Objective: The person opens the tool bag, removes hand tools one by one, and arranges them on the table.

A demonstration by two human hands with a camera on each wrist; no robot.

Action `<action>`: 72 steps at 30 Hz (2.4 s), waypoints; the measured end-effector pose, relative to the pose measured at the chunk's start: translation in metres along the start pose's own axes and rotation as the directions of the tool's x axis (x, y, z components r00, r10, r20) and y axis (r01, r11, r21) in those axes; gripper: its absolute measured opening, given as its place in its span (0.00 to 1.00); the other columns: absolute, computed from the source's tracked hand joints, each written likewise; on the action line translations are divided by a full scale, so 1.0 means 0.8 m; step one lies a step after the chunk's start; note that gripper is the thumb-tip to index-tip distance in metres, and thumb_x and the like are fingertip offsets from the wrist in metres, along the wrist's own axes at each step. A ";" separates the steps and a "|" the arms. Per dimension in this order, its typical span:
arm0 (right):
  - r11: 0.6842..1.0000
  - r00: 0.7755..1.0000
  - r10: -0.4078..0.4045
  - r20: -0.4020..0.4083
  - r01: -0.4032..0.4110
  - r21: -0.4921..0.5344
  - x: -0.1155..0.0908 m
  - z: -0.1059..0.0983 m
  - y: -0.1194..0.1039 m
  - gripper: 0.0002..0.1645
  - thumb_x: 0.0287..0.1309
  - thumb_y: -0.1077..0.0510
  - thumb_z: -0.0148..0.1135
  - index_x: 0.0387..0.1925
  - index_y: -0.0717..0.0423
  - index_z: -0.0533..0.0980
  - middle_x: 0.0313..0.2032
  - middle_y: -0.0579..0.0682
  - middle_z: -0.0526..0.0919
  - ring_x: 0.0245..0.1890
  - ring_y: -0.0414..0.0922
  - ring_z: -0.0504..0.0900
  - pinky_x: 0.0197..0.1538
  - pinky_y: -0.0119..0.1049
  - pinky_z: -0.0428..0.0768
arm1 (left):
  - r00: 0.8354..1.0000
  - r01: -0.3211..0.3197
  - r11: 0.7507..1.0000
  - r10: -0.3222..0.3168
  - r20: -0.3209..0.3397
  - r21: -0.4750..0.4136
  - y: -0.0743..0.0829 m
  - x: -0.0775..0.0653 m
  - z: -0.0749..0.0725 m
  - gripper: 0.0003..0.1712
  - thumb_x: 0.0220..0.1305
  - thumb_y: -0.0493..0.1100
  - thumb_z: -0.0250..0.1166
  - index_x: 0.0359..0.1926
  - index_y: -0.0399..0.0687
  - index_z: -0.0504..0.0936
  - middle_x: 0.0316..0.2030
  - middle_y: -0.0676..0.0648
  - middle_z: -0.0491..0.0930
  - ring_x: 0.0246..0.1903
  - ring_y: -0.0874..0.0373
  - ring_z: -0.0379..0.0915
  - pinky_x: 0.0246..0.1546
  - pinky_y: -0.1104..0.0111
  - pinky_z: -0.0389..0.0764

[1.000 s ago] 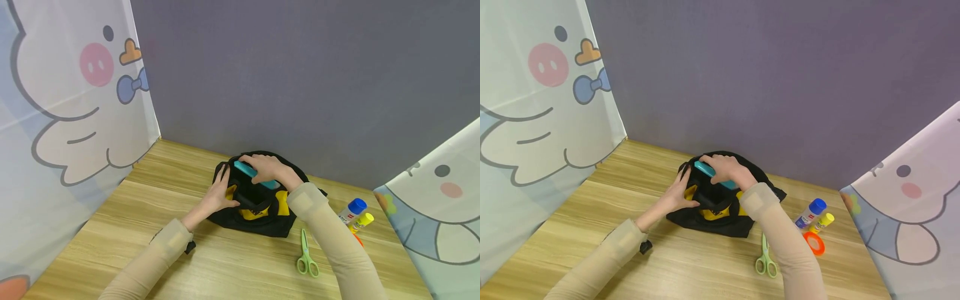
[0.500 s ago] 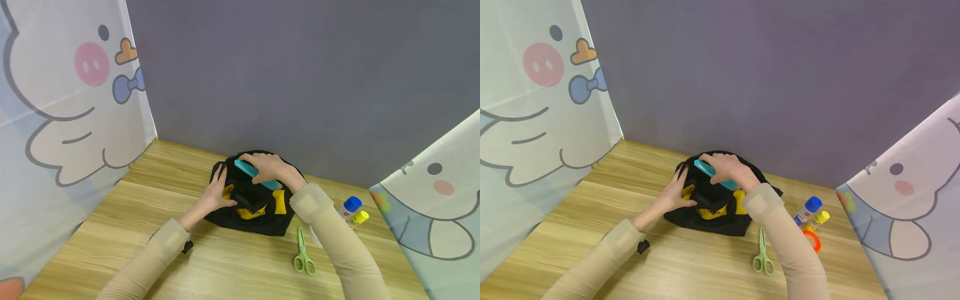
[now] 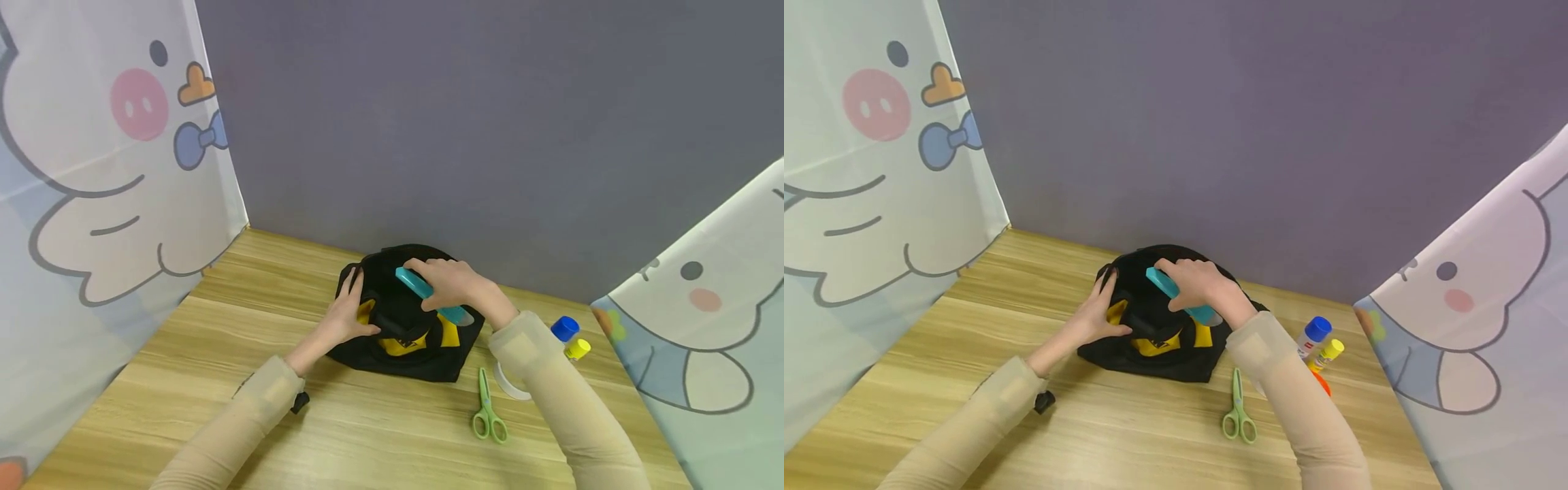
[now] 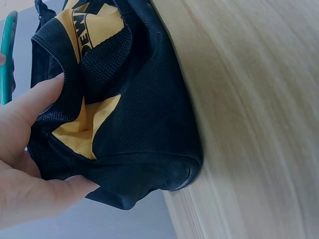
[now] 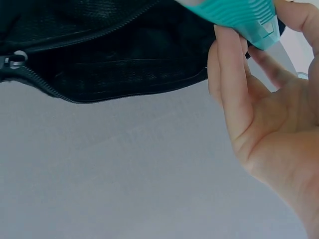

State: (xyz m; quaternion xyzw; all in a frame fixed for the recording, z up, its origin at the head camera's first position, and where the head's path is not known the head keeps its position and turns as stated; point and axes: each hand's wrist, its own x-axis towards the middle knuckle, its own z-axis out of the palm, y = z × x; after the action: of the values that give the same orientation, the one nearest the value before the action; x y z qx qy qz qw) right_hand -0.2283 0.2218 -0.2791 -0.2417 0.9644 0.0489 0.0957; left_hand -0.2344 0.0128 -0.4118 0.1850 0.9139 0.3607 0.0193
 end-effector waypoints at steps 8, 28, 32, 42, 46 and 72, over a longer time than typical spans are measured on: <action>1.000 1.000 0.018 0.012 -0.018 0.011 -0.023 0.005 0.006 0.47 0.51 0.48 0.67 0.69 0.43 0.55 0.52 0.50 0.77 0.39 0.45 0.74 0.39 0.38 0.74 | 1.000 -0.012 1.000 0.012 -0.015 0.001 -0.001 0.000 0.002 0.70 0.44 0.49 0.76 0.74 0.46 0.33 0.74 0.40 0.32 0.60 0.37 0.66 0.59 0.47 0.70; 0.993 0.998 0.053 -0.029 -0.049 0.109 -0.080 0.029 0.030 0.41 0.48 0.54 0.65 0.65 0.48 0.61 0.30 0.45 0.74 0.25 0.42 0.69 0.29 0.33 0.66 | 1.000 0.004 1.000 -0.004 0.023 -0.008 0.001 0.000 -0.001 0.69 0.47 0.49 0.74 0.74 0.49 0.31 0.74 0.41 0.29 0.61 0.35 0.65 0.58 0.46 0.70; 0.989 0.997 0.062 -0.052 -0.054 0.134 -0.093 0.036 0.036 0.39 0.47 0.56 0.65 0.63 0.48 0.63 0.27 0.44 0.73 0.24 0.41 0.68 0.29 0.32 0.66 | 1.000 0.000 1.000 0.000 0.020 -0.001 0.000 0.001 0.000 0.69 0.47 0.49 0.75 0.74 0.48 0.31 0.74 0.41 0.29 0.58 0.37 0.67 0.57 0.47 0.71; 0.981 0.992 0.085 -0.097 -0.066 0.185 -0.131 0.051 0.045 0.38 0.45 0.59 0.64 0.61 0.49 0.63 0.24 0.45 0.69 0.22 0.40 0.65 0.28 0.31 0.63 | 1.000 -0.009 1.000 0.009 0.014 -0.002 0.000 0.000 -0.001 0.69 0.47 0.49 0.75 0.74 0.48 0.31 0.74 0.40 0.30 0.54 0.38 0.71 0.53 0.49 0.75; 0.975 0.987 0.144 -0.073 -0.129 0.181 -0.146 0.060 0.048 0.41 0.46 0.57 0.65 0.64 0.49 0.61 0.24 0.44 0.70 0.21 0.39 0.66 0.26 0.30 0.64 | 1.000 -0.016 1.000 0.016 0.012 0.008 -0.001 0.001 -0.001 0.69 0.47 0.50 0.74 0.74 0.46 0.31 0.74 0.39 0.30 0.55 0.37 0.70 0.54 0.48 0.74; 0.932 0.967 0.256 -0.014 -0.243 0.268 -0.188 0.104 0.063 0.44 0.46 0.54 0.68 0.65 0.52 0.61 0.23 0.43 0.73 0.18 0.37 0.68 0.21 0.30 0.66 | 1.000 -0.001 1.000 0.000 0.016 0.011 -0.005 -0.001 -0.006 0.68 0.47 0.49 0.74 0.74 0.45 0.33 0.74 0.37 0.31 0.60 0.32 0.64 0.58 0.38 0.63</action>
State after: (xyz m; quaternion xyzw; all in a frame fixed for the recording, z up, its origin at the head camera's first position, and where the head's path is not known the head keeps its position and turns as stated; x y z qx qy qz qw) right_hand -0.1090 0.3464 -0.3266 -0.1037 0.9871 -0.0740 0.0966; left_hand -0.2358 0.0072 -0.4109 0.1883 0.9157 0.3541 0.0256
